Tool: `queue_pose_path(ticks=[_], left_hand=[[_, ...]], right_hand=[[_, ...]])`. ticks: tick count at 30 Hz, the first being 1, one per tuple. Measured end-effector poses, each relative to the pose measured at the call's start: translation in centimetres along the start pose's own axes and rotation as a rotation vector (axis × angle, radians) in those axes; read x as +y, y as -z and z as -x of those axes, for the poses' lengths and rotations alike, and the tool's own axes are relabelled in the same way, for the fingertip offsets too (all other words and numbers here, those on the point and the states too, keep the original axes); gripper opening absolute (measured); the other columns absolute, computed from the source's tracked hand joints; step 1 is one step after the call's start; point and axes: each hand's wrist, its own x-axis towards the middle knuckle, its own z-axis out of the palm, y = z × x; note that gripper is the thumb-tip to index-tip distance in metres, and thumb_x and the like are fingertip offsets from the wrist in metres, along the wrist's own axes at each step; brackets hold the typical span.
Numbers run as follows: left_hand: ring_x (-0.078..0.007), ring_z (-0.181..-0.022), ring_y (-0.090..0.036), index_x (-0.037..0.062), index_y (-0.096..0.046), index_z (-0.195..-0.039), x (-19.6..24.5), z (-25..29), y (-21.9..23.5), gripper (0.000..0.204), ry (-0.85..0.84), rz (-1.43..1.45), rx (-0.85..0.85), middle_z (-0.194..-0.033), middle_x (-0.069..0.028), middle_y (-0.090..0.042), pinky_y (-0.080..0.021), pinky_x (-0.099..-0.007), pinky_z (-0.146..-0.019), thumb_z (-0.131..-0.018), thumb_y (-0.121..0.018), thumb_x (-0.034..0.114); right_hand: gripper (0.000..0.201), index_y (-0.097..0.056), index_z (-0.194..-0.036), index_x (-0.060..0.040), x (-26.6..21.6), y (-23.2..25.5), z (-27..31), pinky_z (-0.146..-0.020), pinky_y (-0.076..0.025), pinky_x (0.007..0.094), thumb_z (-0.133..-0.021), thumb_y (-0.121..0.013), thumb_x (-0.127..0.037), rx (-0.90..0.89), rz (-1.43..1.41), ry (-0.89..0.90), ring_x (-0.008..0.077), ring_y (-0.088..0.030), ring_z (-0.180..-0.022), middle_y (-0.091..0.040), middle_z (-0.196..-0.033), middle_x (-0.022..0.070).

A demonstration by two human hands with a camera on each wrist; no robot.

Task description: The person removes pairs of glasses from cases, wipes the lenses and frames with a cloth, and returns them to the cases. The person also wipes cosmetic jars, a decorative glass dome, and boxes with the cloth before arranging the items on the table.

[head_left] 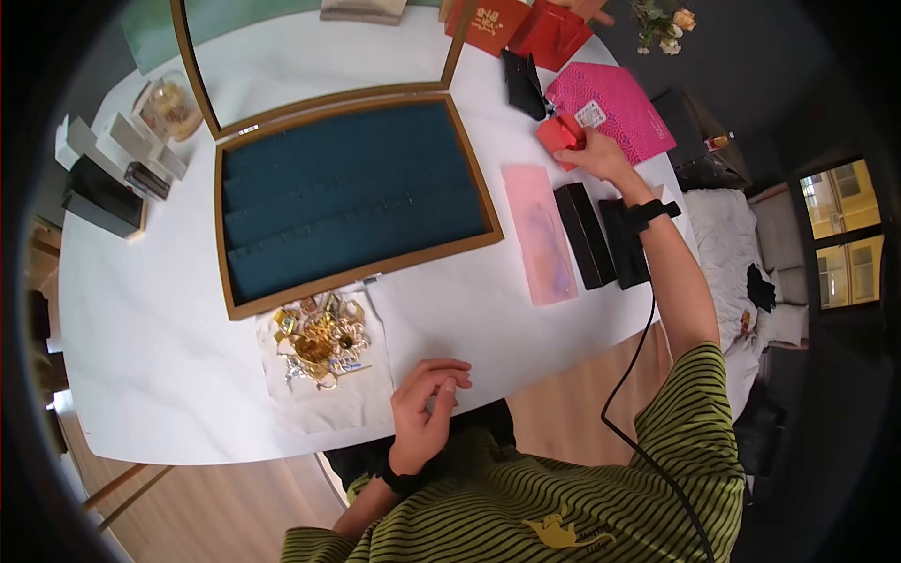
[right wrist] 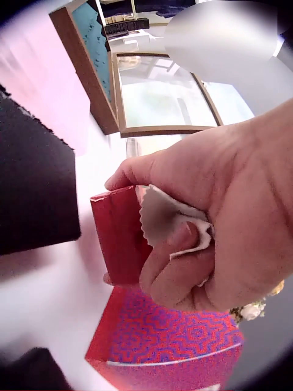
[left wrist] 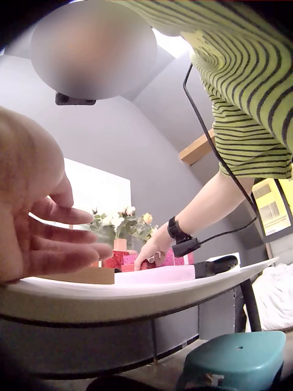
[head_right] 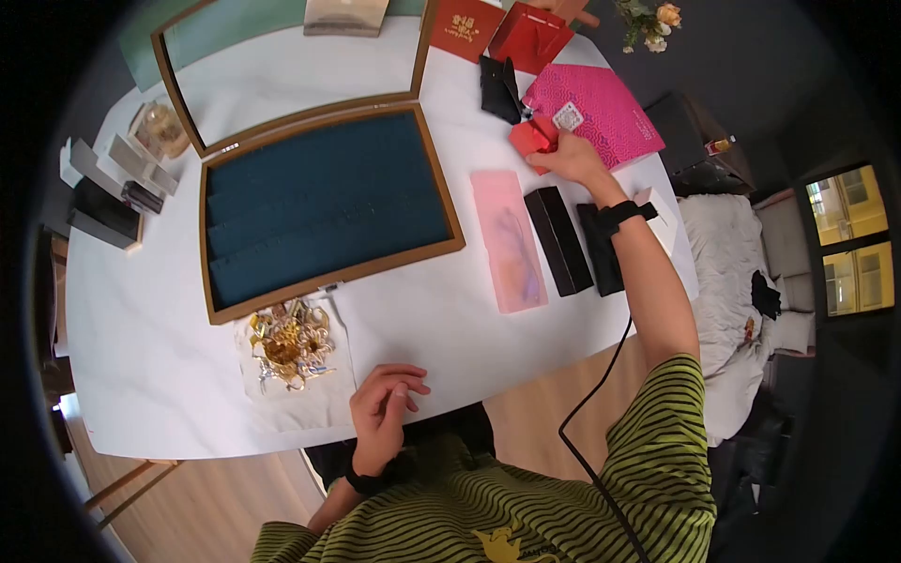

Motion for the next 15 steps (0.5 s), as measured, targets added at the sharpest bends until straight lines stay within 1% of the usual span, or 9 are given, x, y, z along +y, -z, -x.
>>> queue_pose_path(ticks=[2, 3, 5, 6, 7, 9, 11, 13, 15], left_hand=[[-0.0156, -0.076, -0.063, -0.0048, -0.062, -0.087, 0.0, 0.0, 0.1, 0.02, 0.01, -0.015, -0.014, -0.1, -0.0159, -0.061, -0.048, -0.0228, -0.058, -0.091, -0.043, 0.001], [-0.0156, -0.076, -0.063, -0.0048, -0.062, -0.087, 0.0, 0.0, 0.1, 0.02, -0.001, -0.022, -0.03, -0.1, -0.0159, -0.061, -0.048, -0.0228, -0.058, -0.091, -0.043, 0.001], [-0.0156, -0.076, -0.063, -0.0048, -0.062, -0.087, -0.1, 0.1, 0.0, 0.02, -0.002, -0.017, -0.016, -0.098, -0.0156, -0.061, -0.048, -0.0228, -0.058, -0.092, -0.043, 0.001], [-0.0158, -0.075, -0.063, -0.0047, -0.062, -0.086, 0.1, 0.0, -0.1, 0.02, 0.0, -0.015, -0.008, -0.097, -0.0152, -0.061, -0.048, -0.023, -0.058, -0.092, -0.043, 0.002], [-0.0158, -0.075, -0.063, -0.0047, -0.062, -0.086, 0.0, 0.0, -0.1, 0.02, 0.003, -0.016, -0.034, -0.097, -0.0152, -0.061, -0.048, -0.023, -0.058, -0.092, -0.043, 0.002], [-0.0162, -0.075, -0.063, -0.0047, -0.062, -0.088, -0.1, 0.2, -0.1, 0.016, -0.01, -0.005, -0.008, -0.096, -0.0137, -0.063, -0.049, -0.0239, -0.056, -0.09, -0.047, 0.001], [-0.0162, -0.075, -0.064, -0.0048, -0.062, -0.088, -0.2, 0.2, 0.0, 0.016, -0.004, -0.005, -0.025, -0.096, -0.0136, -0.063, -0.049, -0.0238, -0.056, -0.09, -0.047, 0.0], [-0.0162, -0.075, -0.064, -0.005, -0.062, -0.088, -0.2, 0.3, 0.0, 0.017, 0.003, -0.009, -0.032, -0.096, -0.0136, -0.063, -0.049, -0.0238, -0.055, -0.09, -0.046, 0.0], [-0.0163, -0.075, -0.064, -0.0047, -0.062, -0.088, -0.1, 0.1, -0.2, 0.017, -0.002, -0.001, -0.025, -0.096, -0.0134, -0.062, -0.05, -0.0237, -0.055, -0.09, -0.046, -0.001]], right_hand=[[0.078, -0.059, -0.107, 0.0071, -0.5, -0.9, -0.3, -0.081, -0.049, 0.0395, -0.064, -0.071, -0.057, -0.024, -0.011, 0.03, 0.035, -0.065, -0.09, -0.065, -0.092, 0.0237], [0.078, -0.059, -0.107, 0.0071, -0.3, -1.0, -0.4, -0.081, -0.049, 0.0395, -0.064, -0.071, -0.057, -0.007, -0.018, 0.021, 0.035, -0.065, -0.09, -0.065, -0.092, 0.0237], [0.082, -0.061, -0.104, 0.008, -1.2, -0.5, 0.8, -0.079, -0.049, 0.0405, -0.063, -0.071, -0.062, -0.001, -0.002, 0.033, 0.0357, -0.065, -0.088, -0.065, -0.09, 0.0254], [0.084, -0.063, -0.098, 0.0088, -0.6, -0.3, 0.4, -0.077, -0.049, 0.0421, -0.061, -0.071, -0.066, 0.027, 0.093, -0.005, 0.036, -0.065, -0.085, -0.064, -0.086, 0.0274], [0.078, -0.066, -0.093, 0.005, -1.1, 0.9, 1.4, -0.074, -0.05, 0.0423, -0.062, -0.071, -0.066, 0.123, 0.105, 0.013, 0.0357, -0.066, -0.083, -0.065, -0.083, 0.026], [0.061, -0.068, -0.09, -0.0006, -0.8, 3.9, 3.1, -0.073, -0.05, 0.0406, -0.071, -0.069, -0.058, 0.232, 0.04, -0.004, 0.0344, -0.066, -0.082, -0.066, -0.083, 0.0214], [0.043, -0.068, -0.098, -0.0062, 1.4, 6.9, 4.4, -0.074, -0.05, 0.035, -0.08, -0.066, -0.045, 0.346, -0.003, -0.003, 0.0242, -0.066, -0.083, -0.067, -0.085, 0.0156], [0.034, -0.069, -0.097, -0.0077, 6.5, 8.9, 4.5, -0.075, -0.05, 0.0344, -0.082, -0.065, -0.038, 0.626, -0.077, 0.121, 0.0216, -0.066, -0.083, -0.068, -0.086, 0.0145], [0.045, -0.067, -0.094, -0.0035, 10.6, 10.2, 5.9, -0.076, -0.051, 0.0386, -0.081, -0.063, -0.046, 0.638, -0.026, -0.05, 0.0323, -0.066, -0.085, -0.067, -0.086, 0.0191]])
